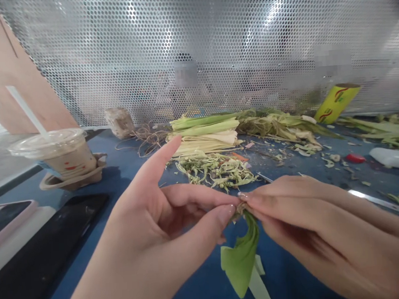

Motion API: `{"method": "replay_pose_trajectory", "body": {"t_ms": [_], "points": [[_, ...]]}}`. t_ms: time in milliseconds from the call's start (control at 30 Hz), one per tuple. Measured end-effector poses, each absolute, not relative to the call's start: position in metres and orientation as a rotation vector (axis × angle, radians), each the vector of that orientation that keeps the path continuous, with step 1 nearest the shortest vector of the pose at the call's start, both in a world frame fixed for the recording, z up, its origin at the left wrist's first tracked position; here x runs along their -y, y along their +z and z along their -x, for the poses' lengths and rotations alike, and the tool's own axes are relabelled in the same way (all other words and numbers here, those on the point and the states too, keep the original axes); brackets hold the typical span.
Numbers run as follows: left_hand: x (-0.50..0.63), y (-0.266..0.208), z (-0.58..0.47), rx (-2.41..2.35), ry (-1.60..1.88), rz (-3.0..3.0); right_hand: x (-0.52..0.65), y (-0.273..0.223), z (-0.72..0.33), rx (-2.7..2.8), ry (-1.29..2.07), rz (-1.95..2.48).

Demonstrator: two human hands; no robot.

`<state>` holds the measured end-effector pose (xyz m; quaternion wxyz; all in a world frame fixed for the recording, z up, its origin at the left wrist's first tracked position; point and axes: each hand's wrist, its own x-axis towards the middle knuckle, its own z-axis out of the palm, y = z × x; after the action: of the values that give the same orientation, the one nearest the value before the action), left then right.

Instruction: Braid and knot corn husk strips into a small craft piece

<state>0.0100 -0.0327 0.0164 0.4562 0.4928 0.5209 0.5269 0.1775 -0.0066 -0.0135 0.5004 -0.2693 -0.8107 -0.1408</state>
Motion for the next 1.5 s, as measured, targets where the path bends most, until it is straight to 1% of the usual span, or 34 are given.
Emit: {"method": "replay_pose_trajectory", "body": {"t_ms": [167, 333, 500, 700, 767, 967, 1067, 1167, 1267, 1367, 1500], "points": [[0.037, 0.017, -0.016, -1.264, 1.311, -1.239, 0.011, -0.014, -0.177, 1.898, -0.453, 0.656], [0.036, 0.013, -0.014, -1.225, 1.307, -1.328, 0.006, -0.014, -0.175, 1.917, -0.371, 0.638], [0.037, 0.014, -0.015, -1.212, 1.346, -1.351, 0.006, -0.014, -0.177, 1.995, -0.059, 0.701], [0.039, 0.021, -0.015, -1.253, 1.329, -1.361, 0.005, -0.012, -0.172, 1.860, 0.541, 0.671], [0.039, 0.024, -0.015, -1.270, 1.326, -1.347, 0.004, -0.010, -0.171, 1.837, 0.627, 0.635], [0.034, 0.019, -0.011, -1.291, 1.346, -1.344, 0.003, -0.011, -0.169, 1.855, 0.424, 0.670], [0.028, 0.012, -0.007, -1.202, 1.357, -1.407, 0.004, -0.015, -0.170, 1.837, 0.308, 0.687], [0.023, 0.008, -0.005, -1.132, 1.365, -1.441, 0.005, -0.016, -0.170, 1.835, 0.303, 0.707], [0.020, 0.007, -0.005, -1.161, 1.358, -1.440, 0.005, -0.013, -0.169, 1.868, 0.527, 0.704], [0.021, 0.006, -0.004, -1.187, 1.357, -1.434, 0.002, -0.010, -0.168, 1.842, 0.847, 0.700], [0.022, 0.003, -0.004, -1.077, 1.303, -1.381, -0.003, -0.010, -0.170, 1.695, 1.269, 0.680]]}}
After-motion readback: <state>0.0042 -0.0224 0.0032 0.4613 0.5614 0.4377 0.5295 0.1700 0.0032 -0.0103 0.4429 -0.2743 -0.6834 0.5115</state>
